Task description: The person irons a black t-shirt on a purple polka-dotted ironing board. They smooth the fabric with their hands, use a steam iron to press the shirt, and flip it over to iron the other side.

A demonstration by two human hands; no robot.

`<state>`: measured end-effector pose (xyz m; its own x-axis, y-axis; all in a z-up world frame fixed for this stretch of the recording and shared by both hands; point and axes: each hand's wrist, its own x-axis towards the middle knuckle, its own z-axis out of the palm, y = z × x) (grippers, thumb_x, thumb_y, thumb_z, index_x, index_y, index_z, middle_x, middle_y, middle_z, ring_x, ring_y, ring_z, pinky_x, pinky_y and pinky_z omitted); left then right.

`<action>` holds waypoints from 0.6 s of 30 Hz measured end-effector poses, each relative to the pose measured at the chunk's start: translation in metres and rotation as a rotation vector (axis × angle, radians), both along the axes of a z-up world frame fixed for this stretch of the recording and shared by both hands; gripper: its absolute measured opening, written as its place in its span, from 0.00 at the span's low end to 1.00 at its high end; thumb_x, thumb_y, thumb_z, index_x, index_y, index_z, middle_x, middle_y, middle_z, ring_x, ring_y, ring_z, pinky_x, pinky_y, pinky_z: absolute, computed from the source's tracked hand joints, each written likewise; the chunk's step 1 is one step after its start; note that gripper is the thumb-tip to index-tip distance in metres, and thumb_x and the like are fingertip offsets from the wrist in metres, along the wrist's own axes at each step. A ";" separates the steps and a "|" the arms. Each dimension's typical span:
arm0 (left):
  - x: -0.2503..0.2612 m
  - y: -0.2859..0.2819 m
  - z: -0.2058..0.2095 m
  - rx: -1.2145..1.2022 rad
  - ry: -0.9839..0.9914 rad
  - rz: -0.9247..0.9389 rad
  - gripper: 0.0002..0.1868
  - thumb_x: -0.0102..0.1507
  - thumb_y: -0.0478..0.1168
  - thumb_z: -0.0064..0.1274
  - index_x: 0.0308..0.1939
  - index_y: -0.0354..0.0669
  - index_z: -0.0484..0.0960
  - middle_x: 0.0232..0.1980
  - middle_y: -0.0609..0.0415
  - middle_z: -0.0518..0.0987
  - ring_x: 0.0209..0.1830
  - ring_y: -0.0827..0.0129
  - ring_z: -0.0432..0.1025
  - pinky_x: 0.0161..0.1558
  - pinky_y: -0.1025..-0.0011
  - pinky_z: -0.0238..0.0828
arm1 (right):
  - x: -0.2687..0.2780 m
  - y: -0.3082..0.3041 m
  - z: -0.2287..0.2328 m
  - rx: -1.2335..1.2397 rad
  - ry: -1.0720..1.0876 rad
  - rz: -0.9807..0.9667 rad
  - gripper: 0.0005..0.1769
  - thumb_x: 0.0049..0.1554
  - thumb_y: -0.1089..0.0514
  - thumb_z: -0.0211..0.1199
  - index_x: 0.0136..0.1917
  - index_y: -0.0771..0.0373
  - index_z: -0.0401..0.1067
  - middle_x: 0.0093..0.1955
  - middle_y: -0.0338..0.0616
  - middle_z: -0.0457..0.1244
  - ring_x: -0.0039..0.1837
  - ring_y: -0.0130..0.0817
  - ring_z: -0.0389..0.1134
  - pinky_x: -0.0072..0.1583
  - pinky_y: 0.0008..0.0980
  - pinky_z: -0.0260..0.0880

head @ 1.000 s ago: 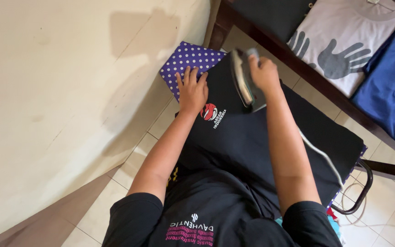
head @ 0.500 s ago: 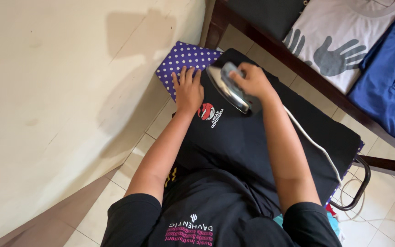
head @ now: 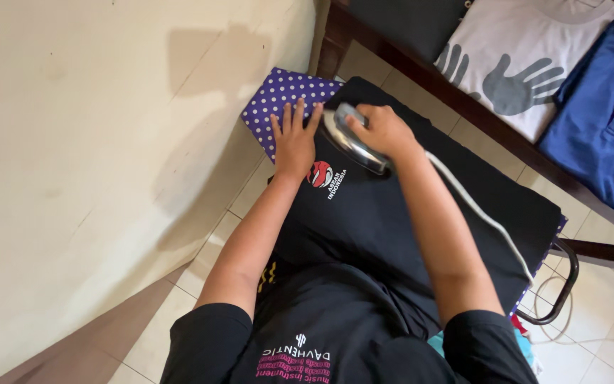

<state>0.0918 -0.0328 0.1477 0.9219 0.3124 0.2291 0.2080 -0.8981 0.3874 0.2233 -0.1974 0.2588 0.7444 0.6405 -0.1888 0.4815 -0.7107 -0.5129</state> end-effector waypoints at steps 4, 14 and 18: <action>0.006 0.001 -0.006 0.026 0.078 -0.044 0.37 0.61 0.30 0.45 0.74 0.62 0.69 0.82 0.44 0.55 0.82 0.43 0.46 0.74 0.33 0.34 | 0.030 -0.012 -0.005 0.027 -0.038 -0.006 0.24 0.61 0.40 0.58 0.53 0.62 0.78 0.40 0.62 0.69 0.43 0.57 0.73 0.49 0.49 0.72; 0.010 0.003 -0.024 -0.016 0.042 -0.034 0.32 0.63 0.32 0.45 0.71 0.62 0.75 0.81 0.45 0.58 0.82 0.47 0.48 0.76 0.35 0.32 | 0.077 -0.037 -0.024 -0.002 -0.046 -0.028 0.30 0.64 0.35 0.57 0.52 0.65 0.78 0.40 0.62 0.69 0.45 0.56 0.72 0.50 0.49 0.71; 0.010 0.004 -0.025 -0.004 0.015 -0.037 0.32 0.63 0.32 0.46 0.70 0.62 0.76 0.81 0.46 0.58 0.82 0.47 0.49 0.75 0.35 0.33 | 0.078 -0.038 -0.027 0.049 -0.046 -0.064 0.30 0.63 0.35 0.57 0.52 0.66 0.78 0.39 0.61 0.69 0.45 0.57 0.73 0.50 0.49 0.72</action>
<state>0.1014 -0.0289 0.1223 0.9363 0.2785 0.2139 0.1802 -0.9038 0.3883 0.3014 -0.2355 0.2316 0.7910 0.5993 -0.1230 0.4601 -0.7152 -0.5261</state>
